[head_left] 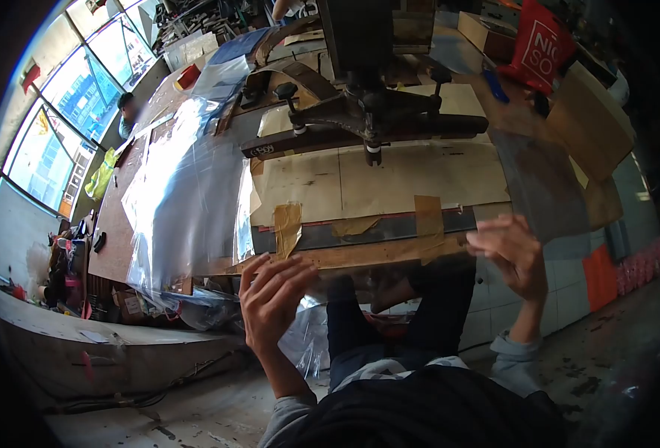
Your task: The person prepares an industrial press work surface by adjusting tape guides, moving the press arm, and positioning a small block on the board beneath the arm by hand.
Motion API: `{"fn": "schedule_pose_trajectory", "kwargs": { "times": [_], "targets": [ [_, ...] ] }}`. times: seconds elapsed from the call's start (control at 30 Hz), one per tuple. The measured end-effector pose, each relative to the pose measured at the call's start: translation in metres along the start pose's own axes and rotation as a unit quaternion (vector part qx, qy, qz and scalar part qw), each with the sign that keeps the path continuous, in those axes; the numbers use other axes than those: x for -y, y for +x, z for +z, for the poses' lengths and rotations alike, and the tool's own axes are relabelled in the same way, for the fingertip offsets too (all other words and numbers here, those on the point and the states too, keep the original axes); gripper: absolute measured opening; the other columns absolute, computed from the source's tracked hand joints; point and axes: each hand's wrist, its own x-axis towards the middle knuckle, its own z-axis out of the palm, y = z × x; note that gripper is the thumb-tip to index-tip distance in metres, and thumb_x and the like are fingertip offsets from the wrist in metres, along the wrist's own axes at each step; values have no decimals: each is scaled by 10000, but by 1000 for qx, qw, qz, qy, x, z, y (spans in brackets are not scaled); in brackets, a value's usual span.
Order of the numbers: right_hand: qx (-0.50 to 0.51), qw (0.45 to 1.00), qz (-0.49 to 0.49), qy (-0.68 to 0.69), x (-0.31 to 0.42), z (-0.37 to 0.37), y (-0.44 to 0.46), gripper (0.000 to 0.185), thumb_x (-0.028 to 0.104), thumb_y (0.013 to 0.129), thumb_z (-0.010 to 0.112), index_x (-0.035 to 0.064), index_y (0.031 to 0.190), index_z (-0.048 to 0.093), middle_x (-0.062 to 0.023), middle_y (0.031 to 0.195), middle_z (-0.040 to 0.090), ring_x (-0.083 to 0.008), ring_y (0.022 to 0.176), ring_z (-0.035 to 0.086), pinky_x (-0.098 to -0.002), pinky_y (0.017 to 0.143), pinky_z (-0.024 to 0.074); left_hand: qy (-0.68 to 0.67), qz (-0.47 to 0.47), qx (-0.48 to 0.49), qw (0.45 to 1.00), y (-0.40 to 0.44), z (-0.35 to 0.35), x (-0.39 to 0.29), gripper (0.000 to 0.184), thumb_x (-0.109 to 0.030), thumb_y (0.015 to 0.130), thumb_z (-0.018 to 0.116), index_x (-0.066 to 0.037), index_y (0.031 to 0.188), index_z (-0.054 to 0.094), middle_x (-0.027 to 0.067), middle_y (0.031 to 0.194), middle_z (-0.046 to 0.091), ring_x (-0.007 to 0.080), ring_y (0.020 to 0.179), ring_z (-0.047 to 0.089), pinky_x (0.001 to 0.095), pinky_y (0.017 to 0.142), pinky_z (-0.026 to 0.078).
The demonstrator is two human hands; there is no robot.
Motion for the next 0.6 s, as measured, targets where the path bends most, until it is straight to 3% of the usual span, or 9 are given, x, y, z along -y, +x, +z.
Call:
{"fn": "schedule_pose_trajectory", "kwargs": {
  "times": [0.07, 0.13, 0.2, 0.23, 0.3, 0.37, 0.4, 0.5, 0.6],
  "targets": [
    [117, 987, 28, 105, -2, -13, -12, 387, 306, 786, 704, 101, 1109, 645, -61, 1057, 675, -227, 1035, 619, -385, 908, 444, -53, -12, 90, 994, -11, -11, -2, 284, -156, 721, 714, -149, 1004, 688, -8, 1028, 692, 161, 1048, 624, 404, 980, 383],
    [243, 931, 60, 267, -7, -20, -19, 506, 423, 759, 722, 94, 1134, 642, -90, 1110, 659, -257, 1069, 608, -392, 950, 436, -140, -36, 188, 971, -18, -14, 1, 432, -403, 732, 707, -148, 1078, 670, 24, 1099, 673, 183, 1104, 599, 451, 1035, 329],
    [224, 927, 109, 279, -25, -15, -14, 592, 500, 744, 706, 87, 1161, 630, -109, 1155, 637, -276, 1098, 592, -387, 975, 427, -231, -35, 238, 943, -17, -10, 11, 602, -593, 778, 595, -150, 1185, 624, 62, 1187, 635, 227, 1143, 574, 504, 1078, 265],
    [217, 923, 135, 288, -36, -10, -10, 636, 539, 736, 697, 84, 1174, 624, -119, 1178, 625, -286, 1113, 584, -385, 988, 422, -237, -42, 220, 945, -12, -3, 20, 557, -548, 806, 589, -139, 1183, 621, 67, 1181, 636, 237, 1140, 573, 497, 1070, 279],
    [117, 961, 189, 167, -57, 16, 14, 539, 436, 794, 683, 45, 1158, 614, -138, 1159, 623, -303, 1096, 584, -380, 929, 460, -245, -61, 186, 950, 6, 13, 43, 468, -457, 861, 578, -117, 1181, 615, 75, 1169, 638, 258, 1134, 571, 481, 1054, 309],
    [45, 982, 181, 39, -92, 49, 40, 456, 333, 825, 666, 29, 1159, 600, -156, 1179, 593, -328, 1098, 566, -400, 913, 460, -98, -168, 158, 968, 44, 37, 55, 344, -290, 909, 542, -75, 1171, 600, 104, 1165, 625, 301, 1127, 560, 442, 1025, 352],
    [24, 987, 155, -18, -108, 63, 51, 421, 274, 833, 659, 25, 1165, 590, -165, 1205, 568, -340, 1105, 550, -412, 915, 451, -70, -153, 132, 977, 62, 53, 67, 335, -237, 912, 530, -70, 1200, 570, 121, 1183, 606, 317, 1125, 551, 427, 1007, 368],
    [78, 976, 154, -131, -129, 90, 73, 492, 230, 841, 642, 55, 1277, 498, -175, 1328, 462, -343, 1216, 453, -409, 1014, 370, 21, -110, 103, 988, 88, 96, 104, 424, -205, 912, 525, -75, 1310, 456, 154, 1292, 518, 338, 1145, 521, 434, 988, 379],
    [111, 971, 147, -154, -138, 100, 75, 537, 189, 828, 639, 76, 1322, 460, -151, 1279, 463, -312, 1224, 427, -424, 995, 343, 36, -72, 153, 985, 97, 101, 109, 522, -186, 874, 589, -78, 1352, 412, 138, 1292, 509, 321, 1140, 523, 430, 934, 405]
  ]
}}
